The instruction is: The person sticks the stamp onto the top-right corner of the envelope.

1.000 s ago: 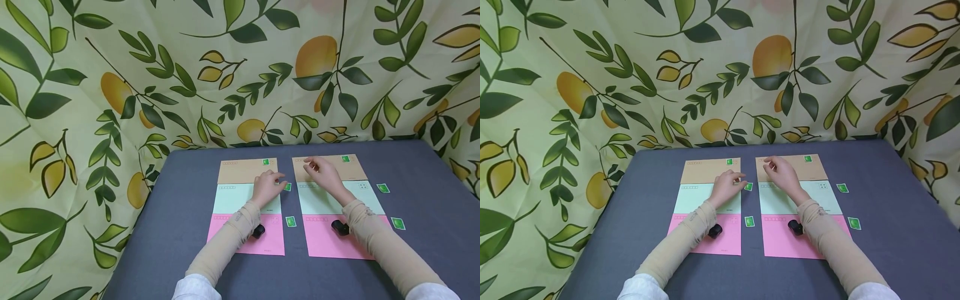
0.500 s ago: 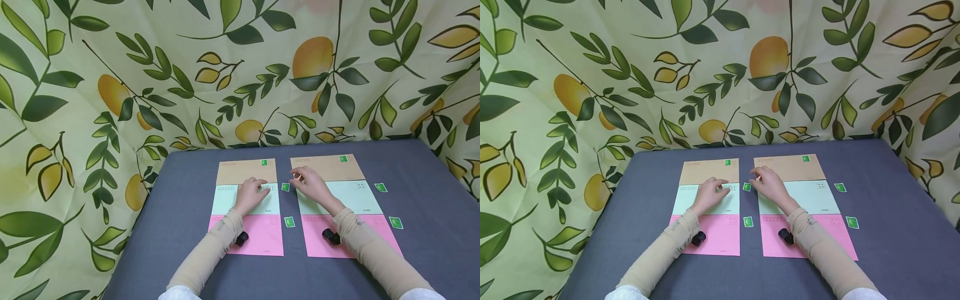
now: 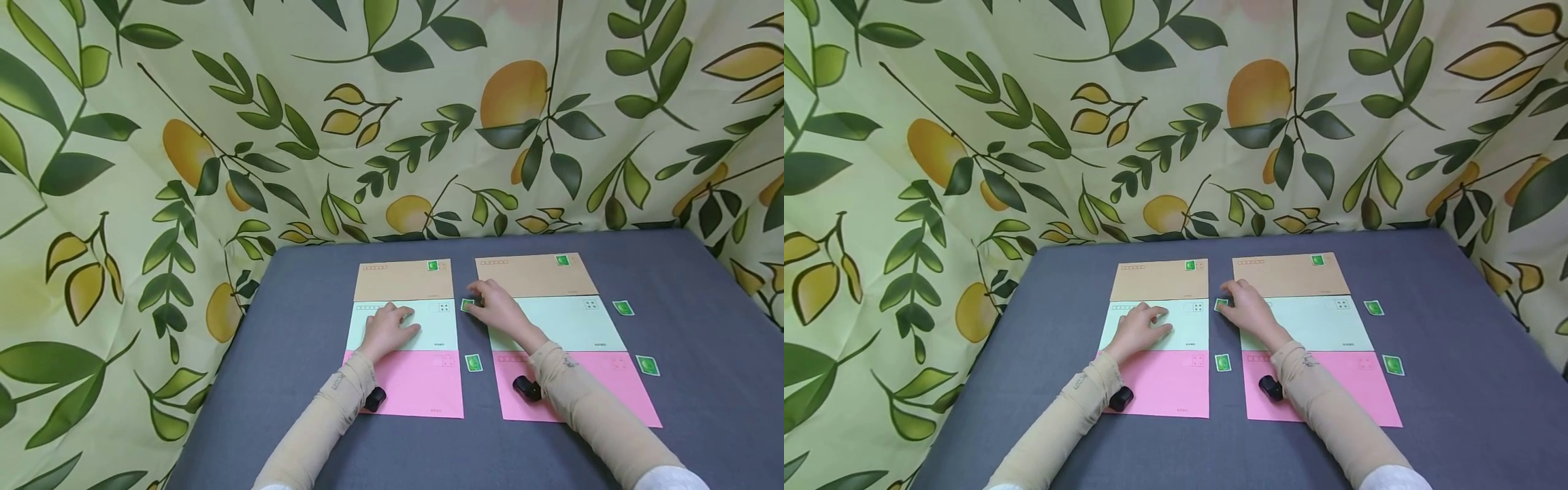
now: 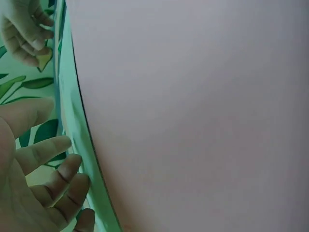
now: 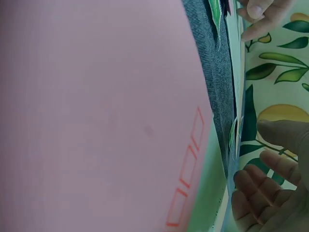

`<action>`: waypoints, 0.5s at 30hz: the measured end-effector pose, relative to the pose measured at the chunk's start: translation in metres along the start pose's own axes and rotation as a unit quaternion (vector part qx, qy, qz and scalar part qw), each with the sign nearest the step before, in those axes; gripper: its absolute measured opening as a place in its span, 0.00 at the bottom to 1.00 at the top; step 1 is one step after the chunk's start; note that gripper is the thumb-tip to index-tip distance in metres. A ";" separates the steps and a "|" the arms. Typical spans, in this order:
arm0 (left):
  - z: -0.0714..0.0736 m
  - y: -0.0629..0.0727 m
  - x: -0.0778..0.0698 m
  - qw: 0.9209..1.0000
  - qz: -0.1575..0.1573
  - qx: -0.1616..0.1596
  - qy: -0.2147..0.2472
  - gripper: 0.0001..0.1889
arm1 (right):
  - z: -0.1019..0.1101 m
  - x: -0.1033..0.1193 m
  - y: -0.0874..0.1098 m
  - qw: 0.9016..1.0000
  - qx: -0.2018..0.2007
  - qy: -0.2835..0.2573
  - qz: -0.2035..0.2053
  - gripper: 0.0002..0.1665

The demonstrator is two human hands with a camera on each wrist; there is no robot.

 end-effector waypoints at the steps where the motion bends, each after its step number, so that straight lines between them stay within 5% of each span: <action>1: 0.000 0.001 0.002 1.000 0.000 0.001 -0.002 0.21 | -0.001 -0.001 0.000 1.000 0.002 -0.001 -0.002 0.24; 15: 0.013 0.010 0.030 1.000 0.011 0.000 0.000 0.20 | -0.003 -0.001 0.000 0.999 0.034 0.034 0.005 0.21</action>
Point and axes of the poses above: each hand's wrist, its own y-axis away from the middle knuckle, its own z-axis out of the back of the hand, x = y × z, the point moved 6 cm from there along -y, towards the middle knuckle, and after that the axes turned 9 degrees about z, right-handed, at the moved point
